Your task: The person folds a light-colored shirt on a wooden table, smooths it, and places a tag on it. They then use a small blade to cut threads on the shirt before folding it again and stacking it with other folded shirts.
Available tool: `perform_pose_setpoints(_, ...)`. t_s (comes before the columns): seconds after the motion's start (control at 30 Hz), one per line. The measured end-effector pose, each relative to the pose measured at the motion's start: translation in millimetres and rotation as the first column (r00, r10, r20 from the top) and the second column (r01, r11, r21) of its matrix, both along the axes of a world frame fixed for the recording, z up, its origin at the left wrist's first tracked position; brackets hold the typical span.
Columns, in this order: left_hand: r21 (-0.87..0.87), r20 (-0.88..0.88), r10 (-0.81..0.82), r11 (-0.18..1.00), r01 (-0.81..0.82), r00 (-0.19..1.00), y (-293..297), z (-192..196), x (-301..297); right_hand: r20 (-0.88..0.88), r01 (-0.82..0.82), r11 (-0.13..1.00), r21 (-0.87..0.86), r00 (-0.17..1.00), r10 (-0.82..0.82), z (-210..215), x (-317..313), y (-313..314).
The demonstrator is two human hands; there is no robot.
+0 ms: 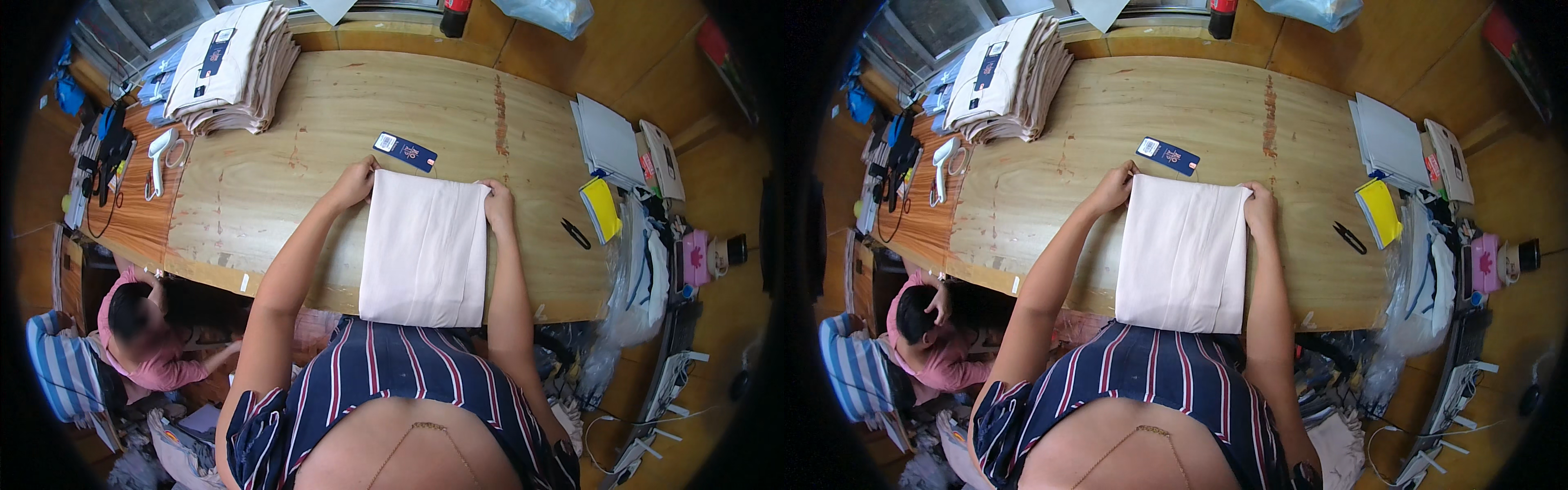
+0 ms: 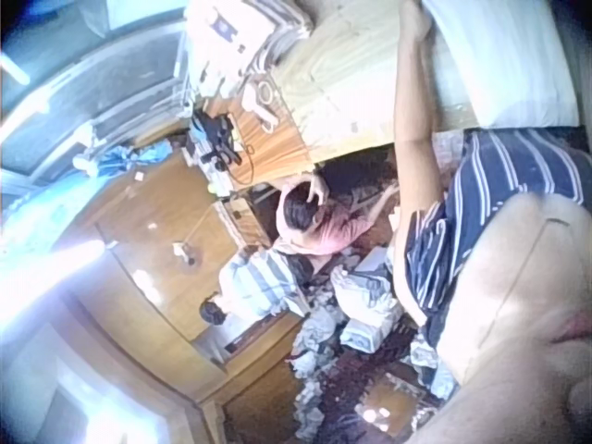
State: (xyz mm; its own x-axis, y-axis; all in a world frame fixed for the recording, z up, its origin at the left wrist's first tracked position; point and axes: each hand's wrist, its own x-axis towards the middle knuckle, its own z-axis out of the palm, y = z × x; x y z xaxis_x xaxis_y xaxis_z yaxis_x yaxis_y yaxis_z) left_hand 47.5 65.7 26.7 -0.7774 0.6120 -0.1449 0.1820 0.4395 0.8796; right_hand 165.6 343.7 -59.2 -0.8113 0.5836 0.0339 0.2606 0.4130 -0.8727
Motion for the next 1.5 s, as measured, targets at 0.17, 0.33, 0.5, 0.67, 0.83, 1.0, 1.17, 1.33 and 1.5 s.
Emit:
perform_pose_setpoints(0.17,0.179,0.317,0.120,0.967,-0.184,0.941,-16,-20,-4,0.159,0.056,0.806,-0.589,0.986,0.048,62,13,-16)
perform_pose_setpoints(0.33,-0.016,0.210,0.253,0.967,-0.256,0.944,-3,-2,8,0.248,-0.035,0.999,0.017,0.968,0.030,76,13,-27)
perform_pose_setpoints(0.5,-0.307,-0.199,0.164,0.926,-0.220,0.966,5,-7,13,0.421,-0.070,0.883,0.464,0.894,-0.150,79,-3,-53)
perform_pose_setpoints(0.67,-0.293,-0.530,0.184,0.876,-0.382,0.828,9,-12,20,0.457,-0.069,0.880,0.471,0.872,-0.176,89,3,-40)
perform_pose_setpoints(0.83,-0.243,-0.431,0.200,0.913,-0.326,0.880,16,-11,13,0.400,-0.134,0.928,0.347,0.916,-0.017,91,3,-38)
perform_pose_setpoints(1.0,0.250,-0.441,0.331,0.938,-0.240,0.834,18,86,-6,-0.185,0.094,0.958,0.273,0.982,-0.044,184,9,-22)
perform_pose_setpoints(1.17,0.377,-0.640,0.218,0.924,0.055,0.737,4,180,21,-0.559,-0.202,0.962,0.184,0.783,0.272,246,30,-3)
perform_pose_setpoints(1.33,0.068,-0.805,-0.119,0.955,0.290,0.582,-23,91,56,-0.235,-0.204,0.771,0.603,0.879,0.416,157,97,-23)
perform_pose_setpoints(1.5,-0.304,-0.708,-0.465,0.880,0.365,0.532,-65,13,160,0.036,-0.488,0.629,0.606,0.806,0.591,92,190,-65)
